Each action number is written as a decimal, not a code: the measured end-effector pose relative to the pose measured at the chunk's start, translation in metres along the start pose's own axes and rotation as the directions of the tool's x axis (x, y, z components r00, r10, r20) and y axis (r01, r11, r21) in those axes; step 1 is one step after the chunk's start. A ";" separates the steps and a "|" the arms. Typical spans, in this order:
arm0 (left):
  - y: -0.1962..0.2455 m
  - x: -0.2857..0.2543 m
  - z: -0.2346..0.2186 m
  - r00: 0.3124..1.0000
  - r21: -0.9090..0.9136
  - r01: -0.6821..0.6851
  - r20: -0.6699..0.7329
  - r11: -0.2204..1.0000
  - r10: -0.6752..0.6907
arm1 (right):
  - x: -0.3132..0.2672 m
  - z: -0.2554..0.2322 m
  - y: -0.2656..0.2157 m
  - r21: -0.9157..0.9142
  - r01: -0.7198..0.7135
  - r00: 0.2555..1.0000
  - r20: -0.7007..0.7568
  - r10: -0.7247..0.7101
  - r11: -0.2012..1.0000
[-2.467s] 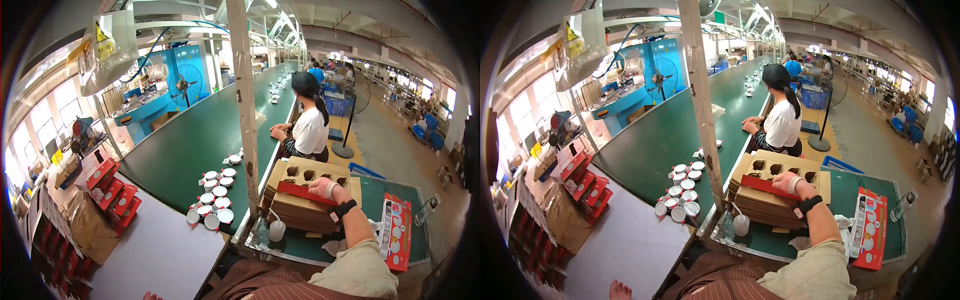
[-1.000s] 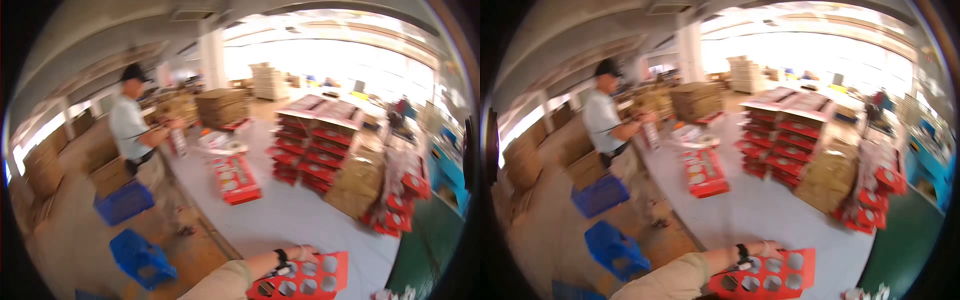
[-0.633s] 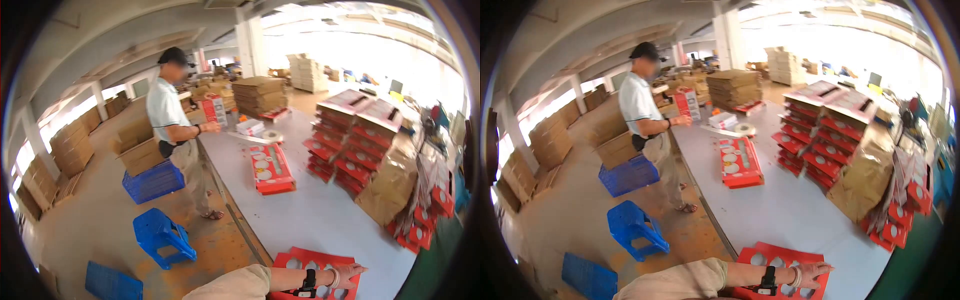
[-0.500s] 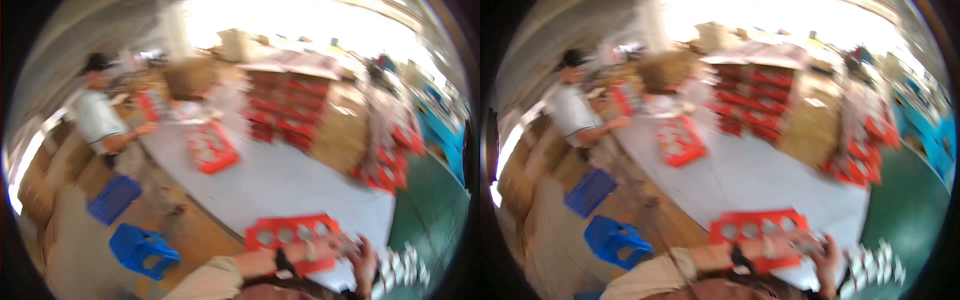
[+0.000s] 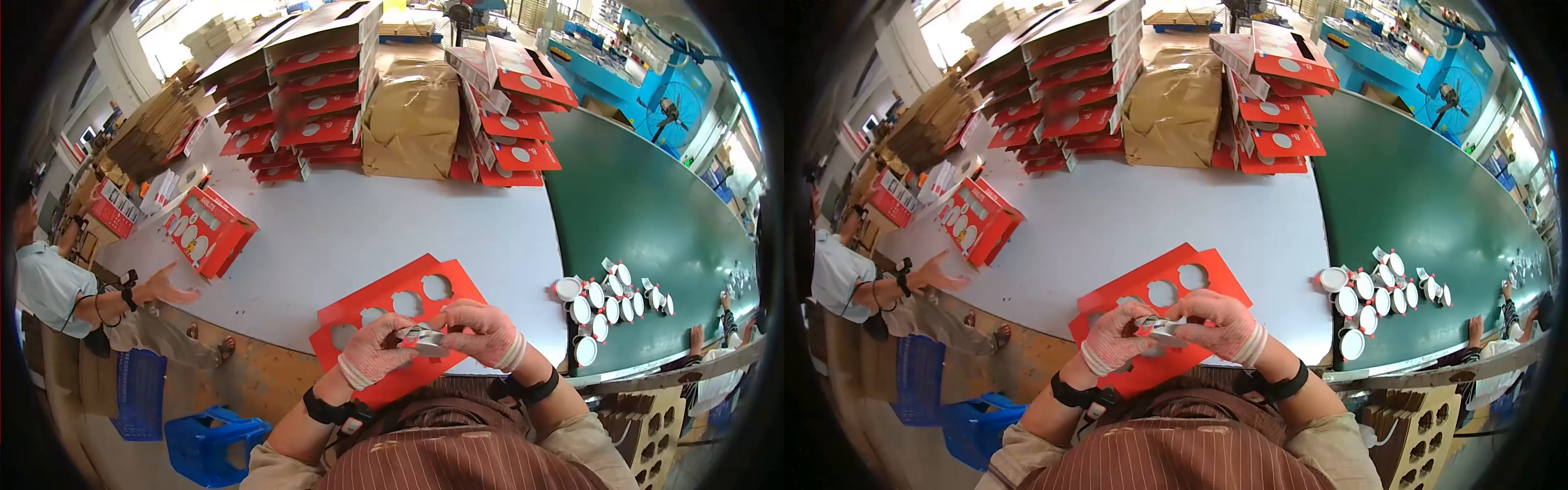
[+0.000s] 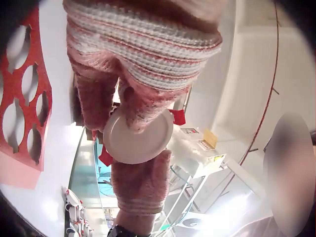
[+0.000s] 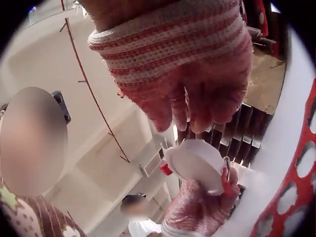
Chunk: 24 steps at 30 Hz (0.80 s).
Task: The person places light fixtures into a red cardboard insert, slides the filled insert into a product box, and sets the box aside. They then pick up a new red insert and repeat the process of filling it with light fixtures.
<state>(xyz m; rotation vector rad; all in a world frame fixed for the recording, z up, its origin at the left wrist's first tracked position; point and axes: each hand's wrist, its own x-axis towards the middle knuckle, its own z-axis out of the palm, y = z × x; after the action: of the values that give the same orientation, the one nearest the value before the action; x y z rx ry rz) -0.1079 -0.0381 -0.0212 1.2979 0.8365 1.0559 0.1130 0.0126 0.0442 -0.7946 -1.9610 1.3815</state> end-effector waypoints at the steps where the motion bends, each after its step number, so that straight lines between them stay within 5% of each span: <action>1: -0.002 -0.001 0.001 0.994 -0.124 0.105 0.045 0.987 -0.100 | 0.001 0.000 -0.002 -0.090 0.058 0.997 0.062 -0.053 0.994; 3: -0.001 0.001 0.011 0.991 -0.136 0.129 0.059 0.982 -0.122 | -0.002 -0.003 0.001 -0.053 -0.005 0.996 0.090 0.010 0.999; 9: 0.012 0.007 0.028 0.980 -0.034 0.134 0.150 0.990 -0.128 | -0.017 -0.010 0.008 -0.134 0.119 0.991 0.084 -0.108 0.984; 12: 0.015 0.006 0.036 0.980 -0.006 0.094 0.176 0.996 -0.092 | -0.027 -0.011 0.014 -0.046 -0.042 0.996 0.080 0.045 0.998; 14: 0.015 0.007 0.039 0.974 0.037 0.107 0.198 0.994 -0.112 | -0.031 -0.012 0.025 0.220 -0.192 0.975 0.158 0.159 0.956; 17: 0.019 0.015 0.044 0.939 0.152 -0.020 0.343 0.988 -0.034 | -0.036 -0.010 0.046 0.328 -0.224 0.968 0.182 0.171 0.918; 20: 0.027 0.019 0.054 0.968 0.309 0.001 0.237 0.951 -0.079 | -0.040 -0.010 0.043 0.390 -0.256 0.955 -0.040 0.294 0.885; 22: 0.029 0.024 0.055 0.986 0.403 0.127 0.050 0.906 -0.160 | -0.051 -0.011 0.050 0.363 -0.206 0.952 -0.140 0.272 0.909; 24: 0.018 0.026 0.054 0.982 0.313 0.174 0.014 0.934 -0.187 | -0.058 -0.007 0.044 0.390 -0.187 0.948 -0.169 0.270 0.902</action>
<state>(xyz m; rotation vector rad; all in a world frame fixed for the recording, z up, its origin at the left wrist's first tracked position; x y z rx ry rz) -0.0515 -0.0327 0.0046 1.4686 1.0996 0.7668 0.1610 -0.0155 -0.0039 -0.9705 -1.4119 1.6592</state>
